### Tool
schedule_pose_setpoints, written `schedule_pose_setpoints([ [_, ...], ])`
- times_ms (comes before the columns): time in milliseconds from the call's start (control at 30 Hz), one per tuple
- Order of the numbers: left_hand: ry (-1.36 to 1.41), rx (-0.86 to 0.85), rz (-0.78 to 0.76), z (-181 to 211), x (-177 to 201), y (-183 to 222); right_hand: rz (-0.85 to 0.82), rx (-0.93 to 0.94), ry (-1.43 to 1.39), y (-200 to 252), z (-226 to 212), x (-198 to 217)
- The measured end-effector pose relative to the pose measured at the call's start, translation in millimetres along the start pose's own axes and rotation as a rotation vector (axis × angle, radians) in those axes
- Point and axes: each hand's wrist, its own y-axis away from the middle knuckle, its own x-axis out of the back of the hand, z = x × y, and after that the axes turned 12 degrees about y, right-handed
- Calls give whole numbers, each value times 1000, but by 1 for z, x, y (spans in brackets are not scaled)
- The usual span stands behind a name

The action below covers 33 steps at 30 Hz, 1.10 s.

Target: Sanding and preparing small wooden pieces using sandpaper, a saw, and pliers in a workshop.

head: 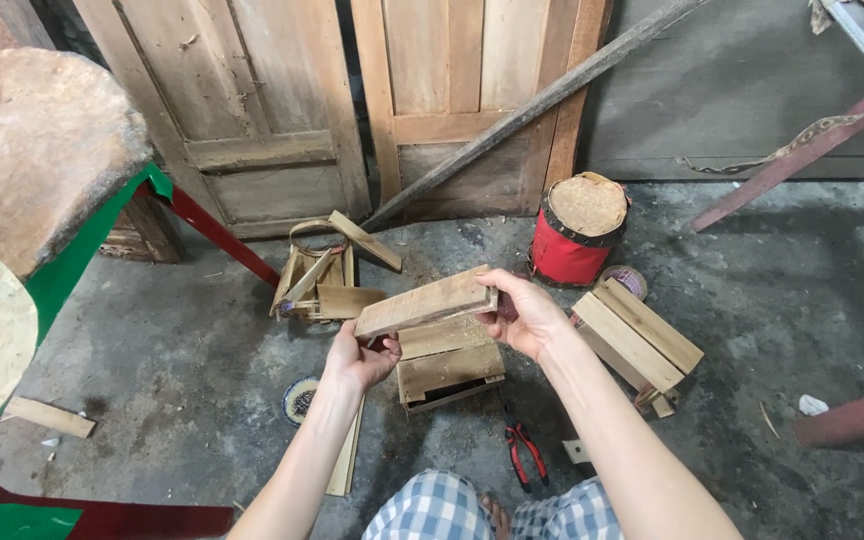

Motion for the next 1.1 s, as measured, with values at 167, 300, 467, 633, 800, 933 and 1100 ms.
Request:
schedule_pose_setpoints([
  [167,-12,-16,23,6,6,-2,-19,-29,-12,6,-6,1],
  [300,-104,-45,20,11,6,4,-7,-26,-1,-3,-1,5],
  [467,-244,-83,-7,16,7,6,-7,-7,11,-14,3,8],
  [633,-359,-98,-43,23,5,21,-9,9,19,-9,3,6],
  [800,-670,-249,-72,9,-29,113,-7,21,8,-8,7,3],
  [933,-1069,-944,-181,-8,-42,144,-6,43,5,-10,9,-3],
  [1100,-2327,-1455,-744,-69,-59,213,-11,80,26,-6,14,-14],
])
